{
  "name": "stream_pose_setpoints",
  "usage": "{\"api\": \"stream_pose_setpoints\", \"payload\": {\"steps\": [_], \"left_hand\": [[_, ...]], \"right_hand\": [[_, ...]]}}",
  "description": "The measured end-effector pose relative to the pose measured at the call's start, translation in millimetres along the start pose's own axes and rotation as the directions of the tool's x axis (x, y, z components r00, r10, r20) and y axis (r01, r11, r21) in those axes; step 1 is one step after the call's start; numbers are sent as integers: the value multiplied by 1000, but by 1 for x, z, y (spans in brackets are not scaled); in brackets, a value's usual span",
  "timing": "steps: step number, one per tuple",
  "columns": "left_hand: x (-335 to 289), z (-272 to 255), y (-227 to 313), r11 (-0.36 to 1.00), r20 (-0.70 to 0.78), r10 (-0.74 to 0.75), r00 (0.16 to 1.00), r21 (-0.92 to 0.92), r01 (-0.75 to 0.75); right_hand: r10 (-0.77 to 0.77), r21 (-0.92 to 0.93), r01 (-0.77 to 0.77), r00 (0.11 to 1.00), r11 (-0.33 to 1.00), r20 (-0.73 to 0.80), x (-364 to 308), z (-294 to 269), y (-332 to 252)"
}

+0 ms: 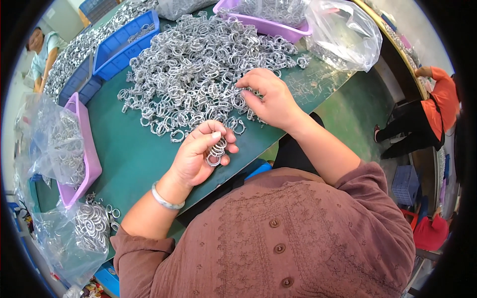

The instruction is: The person picks up metal ring clips from a pile on the table and interlocks them together by hand.

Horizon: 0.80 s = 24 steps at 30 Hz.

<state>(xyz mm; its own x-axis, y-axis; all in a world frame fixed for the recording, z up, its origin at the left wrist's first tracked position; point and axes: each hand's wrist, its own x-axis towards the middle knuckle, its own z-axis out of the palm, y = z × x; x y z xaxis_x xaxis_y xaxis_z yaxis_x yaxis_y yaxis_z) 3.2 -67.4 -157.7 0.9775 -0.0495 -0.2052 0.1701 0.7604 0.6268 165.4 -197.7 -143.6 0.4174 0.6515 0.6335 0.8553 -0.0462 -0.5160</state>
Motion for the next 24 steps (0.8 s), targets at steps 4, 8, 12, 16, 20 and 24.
{"api": "stream_pose_setpoints", "payload": {"steps": [4,8,12,16,20,24], "left_hand": [[-1,3,1,999,-49,7,999,43,-5],[-1,4,2,999,-54,13,998,33,-12],[-1,4,2,999,-71,2,997,38,0],[-1,4,1,998,-75,16,997,63,-11],[-3,8,1,992,-56,5,998,123,2],[-4,11,-2,980,-67,7,998,200,6]], "right_hand": [[37,-147,-22,994,989,100,-3,-2,-5],[1,-152,20,991,988,131,-5,-2,-4],[33,-78,-23,991,997,129,-7,0,-1],[27,-31,-26,999,999,44,-6,-1,-9],[310,228,-333,941,915,134,-10,0,-30],[-34,159,32,999,987,5,-13,4,-37]]}}
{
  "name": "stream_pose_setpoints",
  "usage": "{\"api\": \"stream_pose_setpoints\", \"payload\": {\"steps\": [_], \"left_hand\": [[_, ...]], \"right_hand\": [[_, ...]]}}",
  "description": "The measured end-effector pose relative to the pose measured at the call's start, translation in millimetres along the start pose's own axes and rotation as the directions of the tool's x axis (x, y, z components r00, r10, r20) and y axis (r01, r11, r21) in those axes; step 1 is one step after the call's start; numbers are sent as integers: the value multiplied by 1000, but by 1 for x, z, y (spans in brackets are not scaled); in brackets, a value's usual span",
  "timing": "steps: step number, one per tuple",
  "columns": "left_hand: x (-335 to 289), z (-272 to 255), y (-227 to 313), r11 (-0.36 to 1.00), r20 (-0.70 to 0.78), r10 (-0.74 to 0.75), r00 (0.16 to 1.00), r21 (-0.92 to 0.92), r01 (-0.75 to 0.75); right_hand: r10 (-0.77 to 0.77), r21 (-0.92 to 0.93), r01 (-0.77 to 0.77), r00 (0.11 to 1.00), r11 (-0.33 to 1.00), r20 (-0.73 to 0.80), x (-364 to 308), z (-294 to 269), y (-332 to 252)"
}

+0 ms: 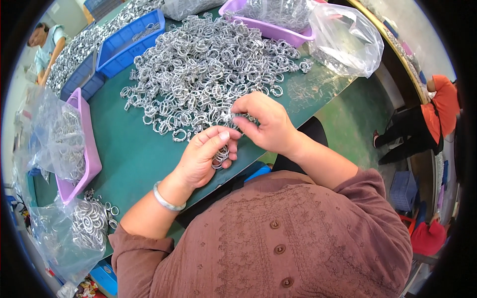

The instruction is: The person picks up metal ring clips from a pile on the table and interlocks them together by hand.

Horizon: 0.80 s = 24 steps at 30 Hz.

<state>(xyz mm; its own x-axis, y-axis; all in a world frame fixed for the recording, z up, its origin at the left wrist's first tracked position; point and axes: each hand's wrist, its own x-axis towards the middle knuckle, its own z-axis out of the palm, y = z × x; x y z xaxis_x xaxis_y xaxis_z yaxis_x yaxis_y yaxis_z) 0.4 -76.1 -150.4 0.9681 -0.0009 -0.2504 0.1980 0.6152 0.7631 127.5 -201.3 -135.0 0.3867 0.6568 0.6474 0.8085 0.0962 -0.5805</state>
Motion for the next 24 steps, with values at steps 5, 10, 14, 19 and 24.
{"api": "stream_pose_setpoints", "payload": {"steps": [5,10,14,19,24], "left_hand": [[2,-5,-2,996,-31,73,997,-44,-74],[2,-4,-2,997,-65,69,996,-15,-70],[1,1,1,998,-56,54,997,15,-53],[0,0,2,997,-14,67,998,48,-67],[1,-1,3,996,15,58,998,64,-58]], "right_hand": [[-195,-42,198,978,979,80,-2,0,-10],[-229,-30,235,964,971,135,-9,-4,-12],[-149,38,147,988,988,49,-16,-7,-12],[15,132,-28,995,991,98,-16,-14,-9],[78,216,-119,979,969,187,-17,-13,-4]]}}
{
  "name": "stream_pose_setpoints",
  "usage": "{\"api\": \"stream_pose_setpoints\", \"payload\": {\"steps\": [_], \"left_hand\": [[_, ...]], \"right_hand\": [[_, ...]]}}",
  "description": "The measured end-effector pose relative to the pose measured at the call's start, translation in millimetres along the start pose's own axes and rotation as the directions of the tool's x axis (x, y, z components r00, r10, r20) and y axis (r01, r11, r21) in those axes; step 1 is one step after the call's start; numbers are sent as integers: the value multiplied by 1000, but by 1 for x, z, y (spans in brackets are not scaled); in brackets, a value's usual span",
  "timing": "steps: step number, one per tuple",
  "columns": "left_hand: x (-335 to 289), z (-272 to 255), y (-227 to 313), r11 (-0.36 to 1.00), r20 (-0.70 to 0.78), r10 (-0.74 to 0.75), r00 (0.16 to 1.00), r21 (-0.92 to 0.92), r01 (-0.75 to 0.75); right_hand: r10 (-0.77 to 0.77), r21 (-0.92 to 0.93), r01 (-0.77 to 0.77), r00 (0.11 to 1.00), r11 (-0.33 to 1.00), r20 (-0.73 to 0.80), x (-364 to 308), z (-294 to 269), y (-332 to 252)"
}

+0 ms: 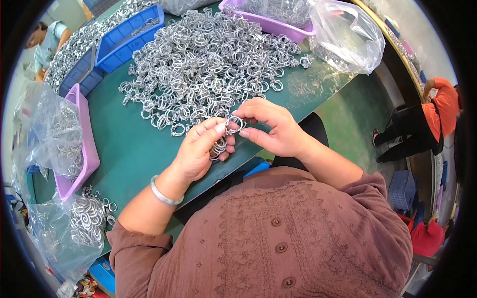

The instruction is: The person picks up metal ring clips from a pile on the table and interlocks them together by hand.

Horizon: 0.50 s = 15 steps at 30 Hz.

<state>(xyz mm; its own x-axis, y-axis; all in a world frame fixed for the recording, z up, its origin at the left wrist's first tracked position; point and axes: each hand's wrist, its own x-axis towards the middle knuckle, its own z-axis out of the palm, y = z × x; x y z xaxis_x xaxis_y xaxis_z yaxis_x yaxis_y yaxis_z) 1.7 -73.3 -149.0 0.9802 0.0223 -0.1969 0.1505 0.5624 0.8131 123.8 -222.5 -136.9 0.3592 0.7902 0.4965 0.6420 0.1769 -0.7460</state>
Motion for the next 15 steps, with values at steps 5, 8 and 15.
{"api": "stream_pose_setpoints", "payload": {"steps": [5,8,15], "left_hand": [[-1,0,-1,1000,9,-6,1000,-6,7],[-1,0,0,999,-1,-24,1000,-49,24],[1,-1,-2,999,-61,-24,998,-37,22]], "right_hand": [[17,32,-17,1000,999,13,0,1,-3],[50,42,-50,999,998,6,-1,2,-3],[35,21,-34,999,999,-42,-2,2,-2]]}}
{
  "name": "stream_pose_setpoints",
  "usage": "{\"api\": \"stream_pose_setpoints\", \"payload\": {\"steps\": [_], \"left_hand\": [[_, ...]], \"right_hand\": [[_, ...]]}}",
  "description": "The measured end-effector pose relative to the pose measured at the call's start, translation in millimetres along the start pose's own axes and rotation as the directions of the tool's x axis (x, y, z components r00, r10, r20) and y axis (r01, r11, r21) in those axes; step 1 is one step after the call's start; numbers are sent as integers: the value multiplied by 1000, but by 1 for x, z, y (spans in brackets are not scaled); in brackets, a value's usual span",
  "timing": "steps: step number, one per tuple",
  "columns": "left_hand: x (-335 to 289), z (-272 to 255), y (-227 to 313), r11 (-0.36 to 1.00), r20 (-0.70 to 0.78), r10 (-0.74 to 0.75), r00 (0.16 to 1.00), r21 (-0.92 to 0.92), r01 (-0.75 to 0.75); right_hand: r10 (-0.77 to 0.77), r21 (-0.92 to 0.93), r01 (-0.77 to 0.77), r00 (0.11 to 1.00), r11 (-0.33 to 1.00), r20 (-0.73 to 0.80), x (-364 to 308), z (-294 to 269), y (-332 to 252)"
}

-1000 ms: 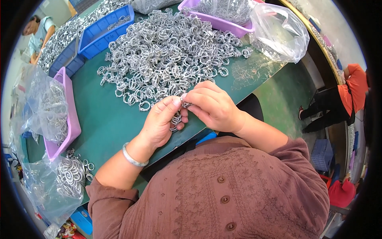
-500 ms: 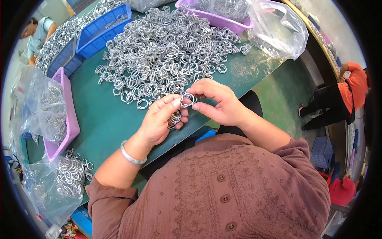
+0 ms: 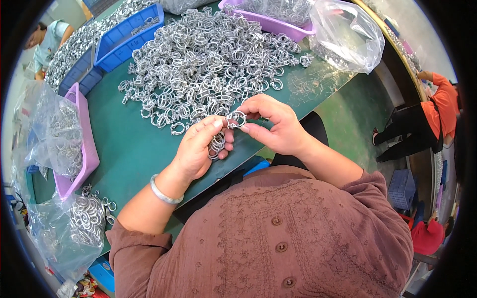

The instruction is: The person picks up metal ring clips from a pile on the table and interlocks them together by hand.

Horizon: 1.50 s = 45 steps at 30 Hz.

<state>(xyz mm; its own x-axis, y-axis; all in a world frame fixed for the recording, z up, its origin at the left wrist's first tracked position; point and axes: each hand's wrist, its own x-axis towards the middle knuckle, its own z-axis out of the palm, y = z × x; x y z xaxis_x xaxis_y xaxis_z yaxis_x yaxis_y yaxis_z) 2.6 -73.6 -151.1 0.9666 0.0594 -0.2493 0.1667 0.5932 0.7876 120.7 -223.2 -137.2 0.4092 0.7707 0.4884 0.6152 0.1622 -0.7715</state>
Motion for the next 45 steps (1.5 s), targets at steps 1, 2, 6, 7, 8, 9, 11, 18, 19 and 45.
{"api": "stream_pose_setpoints", "payload": {"steps": [1,2,6,7,8,9,11,18,19,45], "left_hand": [[0,0,0,1000,-11,-2,1000,2,2],[0,0,1,1000,-21,-4,1000,4,4],[0,1,0,1000,-26,-12,1000,15,13],[0,1,0,999,-25,-3,1000,36,4],[0,1,-1,998,-23,7,1000,56,-6],[0,1,-1,998,-24,6,1000,57,-5],[0,2,-1,999,-20,14,1000,52,-13],[0,1,-3,998,-31,21,999,52,-19],[1,1,-4,998,-34,30,999,52,-28],[-1,3,-2,996,-67,79,995,38,-76]], "right_hand": [[-13,-4,13,1000,1000,-6,0,0,0],[-26,-7,25,1000,1000,-12,0,0,0],[-20,-9,20,1000,1000,-23,-1,1,1],[-14,-13,13,1000,1000,-18,-1,1,1],[-7,-17,7,1000,1000,-13,-1,1,1],[-6,-16,6,1000,1000,-14,-1,1,1],[-6,-18,6,1000,1000,-23,-1,1,0],[34,22,-34,999,999,-6,-3,1,2],[67,72,-67,998,995,2,-4,1,3],[61,20,-60,998,998,-14,-6,-1,1]]}}
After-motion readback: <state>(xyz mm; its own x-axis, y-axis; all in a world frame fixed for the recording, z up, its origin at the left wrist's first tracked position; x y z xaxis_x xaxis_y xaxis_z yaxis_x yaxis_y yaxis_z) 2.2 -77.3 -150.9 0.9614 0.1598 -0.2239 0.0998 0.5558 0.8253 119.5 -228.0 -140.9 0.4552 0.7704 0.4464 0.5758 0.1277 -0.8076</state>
